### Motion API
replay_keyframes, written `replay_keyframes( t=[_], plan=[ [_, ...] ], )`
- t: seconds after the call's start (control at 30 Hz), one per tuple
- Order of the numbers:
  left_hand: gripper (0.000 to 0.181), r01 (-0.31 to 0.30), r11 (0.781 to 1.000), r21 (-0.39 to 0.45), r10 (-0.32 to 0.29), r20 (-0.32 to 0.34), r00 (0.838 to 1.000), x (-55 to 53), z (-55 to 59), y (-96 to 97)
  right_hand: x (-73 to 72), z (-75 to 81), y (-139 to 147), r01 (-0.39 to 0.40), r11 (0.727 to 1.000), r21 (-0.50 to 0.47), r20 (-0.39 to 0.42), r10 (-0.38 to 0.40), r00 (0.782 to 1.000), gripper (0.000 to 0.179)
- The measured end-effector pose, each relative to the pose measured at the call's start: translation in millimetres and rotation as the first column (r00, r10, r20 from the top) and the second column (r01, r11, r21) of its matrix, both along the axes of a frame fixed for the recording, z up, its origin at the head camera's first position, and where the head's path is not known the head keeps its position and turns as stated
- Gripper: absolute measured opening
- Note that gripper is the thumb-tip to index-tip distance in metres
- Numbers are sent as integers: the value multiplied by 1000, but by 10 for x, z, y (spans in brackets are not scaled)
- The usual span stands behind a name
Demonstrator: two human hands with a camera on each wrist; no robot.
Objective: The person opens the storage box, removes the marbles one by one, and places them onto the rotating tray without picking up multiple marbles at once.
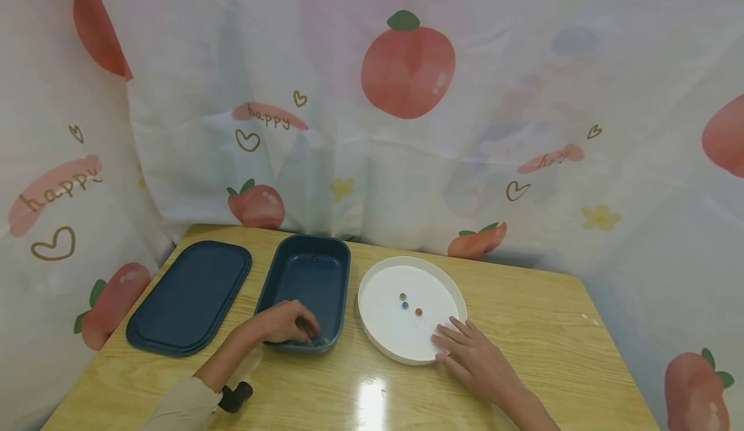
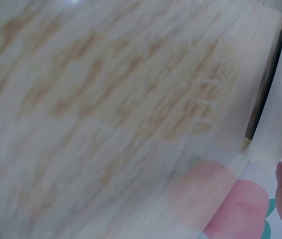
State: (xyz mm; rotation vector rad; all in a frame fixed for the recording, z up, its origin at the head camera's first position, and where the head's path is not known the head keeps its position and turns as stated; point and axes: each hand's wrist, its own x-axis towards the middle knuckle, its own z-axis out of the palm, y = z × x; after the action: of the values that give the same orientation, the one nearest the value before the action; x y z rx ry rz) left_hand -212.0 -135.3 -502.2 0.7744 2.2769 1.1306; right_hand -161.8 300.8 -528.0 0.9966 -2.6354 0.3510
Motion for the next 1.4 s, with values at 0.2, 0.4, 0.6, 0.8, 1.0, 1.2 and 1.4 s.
replay_keyframes(
  t=[0.2, 0.4, 0.6, 0.8, 1.0, 1.2, 1.4],
  plan=[
    [17, 12, 998, -59, -13, -10, 1000, 8, 8, 26, -5, -9, 6, -3, 1000, -2, -4, 3, 1000, 36],
    [17, 21, 997, -79, -23, -23, 999, 39, 65, 43, -7, 0, 3, -4, 1000, -2, -7, 4, 1000, 36],
    [17, 8, 989, -149, -20, -83, 996, 45, 136, 16, -2, 3, 2, 8, 1000, 7, 3, -8, 1000, 36],
    [21, -5, 975, -223, -14, -83, 996, 47, 189, -18, -9, -5, 7, 4, 1000, 3, 3, -4, 1000, 36],
    [25, -33, 956, -292, 6, -93, 996, 68, 215, -11, -7, -9, 6, 2, 1000, -1, 3, -2, 1000, 36],
    [27, -86, 922, -377, 47, -110, 993, 85, 260, 5, -12, -10, 5, 5, 1000, -2, 7, -5, 1000, 36],
    [28, -117, 908, -403, 76, -116, 990, 99, 285, 9, -13, -3, 4, 0, 1000, 5, -1, 0, 1000, 36]
  ],
)
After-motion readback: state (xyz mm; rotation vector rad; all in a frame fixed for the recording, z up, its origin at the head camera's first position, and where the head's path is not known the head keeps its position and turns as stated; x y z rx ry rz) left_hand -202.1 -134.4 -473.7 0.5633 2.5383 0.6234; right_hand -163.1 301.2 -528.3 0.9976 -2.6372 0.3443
